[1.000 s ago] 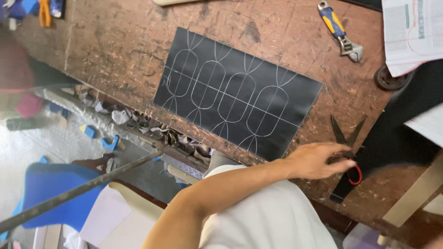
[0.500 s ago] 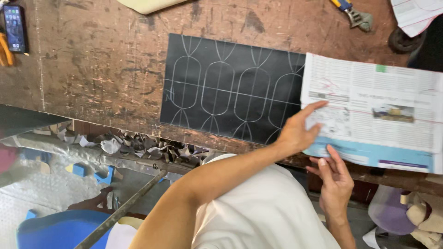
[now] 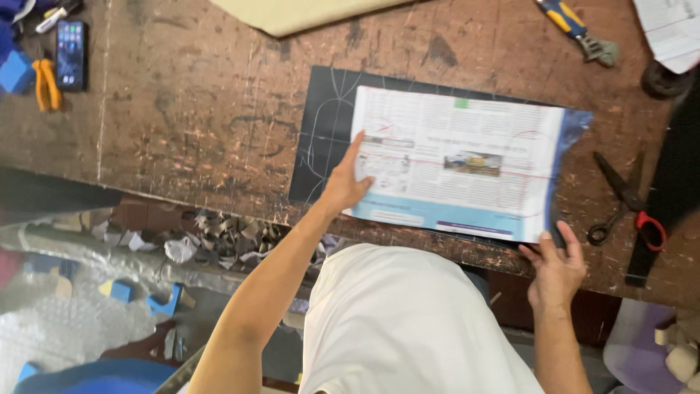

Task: The person uses scissors to cut a black sheet of material along a newspaper template, then flips the sheet and cuts along a beige paper template. The person repeats this process with additional sheets, trimming edges and separating pieces on a wooden workbench.

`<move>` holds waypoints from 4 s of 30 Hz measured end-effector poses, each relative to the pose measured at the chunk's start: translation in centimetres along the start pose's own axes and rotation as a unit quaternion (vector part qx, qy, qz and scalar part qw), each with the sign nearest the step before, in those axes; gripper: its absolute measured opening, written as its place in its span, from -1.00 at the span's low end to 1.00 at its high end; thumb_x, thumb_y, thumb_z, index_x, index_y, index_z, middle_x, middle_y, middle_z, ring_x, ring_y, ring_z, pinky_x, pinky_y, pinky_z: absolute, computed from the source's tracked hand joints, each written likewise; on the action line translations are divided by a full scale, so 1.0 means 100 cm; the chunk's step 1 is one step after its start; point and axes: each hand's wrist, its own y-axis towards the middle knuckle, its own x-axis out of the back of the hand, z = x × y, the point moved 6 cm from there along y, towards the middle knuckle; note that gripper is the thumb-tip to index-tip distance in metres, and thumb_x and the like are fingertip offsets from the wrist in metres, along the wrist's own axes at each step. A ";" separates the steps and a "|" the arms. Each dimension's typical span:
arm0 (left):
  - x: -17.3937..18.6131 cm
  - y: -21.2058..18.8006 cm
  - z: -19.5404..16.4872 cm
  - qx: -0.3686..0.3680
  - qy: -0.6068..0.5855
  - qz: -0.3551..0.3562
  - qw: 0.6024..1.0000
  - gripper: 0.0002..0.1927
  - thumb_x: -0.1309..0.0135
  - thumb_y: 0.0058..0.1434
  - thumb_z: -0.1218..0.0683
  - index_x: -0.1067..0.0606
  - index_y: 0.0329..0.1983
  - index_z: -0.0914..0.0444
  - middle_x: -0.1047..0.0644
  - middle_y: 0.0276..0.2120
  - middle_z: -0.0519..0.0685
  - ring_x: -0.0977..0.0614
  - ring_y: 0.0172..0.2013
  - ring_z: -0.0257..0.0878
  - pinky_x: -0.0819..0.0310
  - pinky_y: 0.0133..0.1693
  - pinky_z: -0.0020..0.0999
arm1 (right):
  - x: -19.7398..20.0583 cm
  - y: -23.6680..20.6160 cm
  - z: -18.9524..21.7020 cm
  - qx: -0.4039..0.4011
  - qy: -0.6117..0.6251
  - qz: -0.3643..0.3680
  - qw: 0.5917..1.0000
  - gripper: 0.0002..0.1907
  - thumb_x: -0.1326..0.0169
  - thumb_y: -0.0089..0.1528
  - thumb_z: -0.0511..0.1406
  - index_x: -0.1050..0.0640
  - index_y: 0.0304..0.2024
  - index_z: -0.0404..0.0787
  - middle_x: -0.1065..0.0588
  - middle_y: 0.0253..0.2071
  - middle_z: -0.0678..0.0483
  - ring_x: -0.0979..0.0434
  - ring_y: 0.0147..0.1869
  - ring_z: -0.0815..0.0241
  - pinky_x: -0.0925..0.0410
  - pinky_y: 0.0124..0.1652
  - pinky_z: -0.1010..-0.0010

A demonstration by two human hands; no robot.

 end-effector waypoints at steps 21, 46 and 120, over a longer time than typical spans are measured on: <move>0.056 0.023 0.042 0.009 0.038 -0.104 0.994 -0.11 -0.22 0.17 0.27 -0.10 0.54 0.24 -0.60 -0.33 0.00 -0.57 -0.40 -0.31 -0.52 -0.29 -0.38 | -0.032 -0.009 -0.008 -0.011 -0.132 -0.006 0.991 -0.70 -0.11 0.31 -0.48 -0.59 0.11 -0.27 -0.57 -0.13 -0.02 -0.57 -0.24 0.33 -0.53 -0.23 0.51; 0.064 0.010 0.040 0.049 0.092 -0.122 0.987 -0.20 -0.20 0.17 0.25 -0.21 0.49 0.27 -0.61 -0.28 0.04 -0.64 -0.36 -0.27 -0.56 -0.26 -0.30 | -0.040 -0.018 0.009 0.071 -0.290 -0.014 0.954 -0.70 -0.25 0.23 -0.40 -0.64 0.03 -0.17 -0.60 -0.15 0.08 -0.54 -0.28 0.33 -0.40 -0.24 0.51; -0.221 0.000 -0.088 -0.445 0.343 0.116 0.819 -0.07 -0.04 0.26 -0.38 -0.14 0.53 0.21 -0.07 0.53 0.12 -0.02 0.53 0.00 0.23 0.50 0.14 | -0.056 -0.077 0.011 0.274 -0.471 0.043 0.837 -0.53 -0.02 0.37 -0.31 -0.42 0.32 -0.28 -0.29 0.46 -0.09 -0.12 0.59 -0.10 -0.04 0.43 -0.02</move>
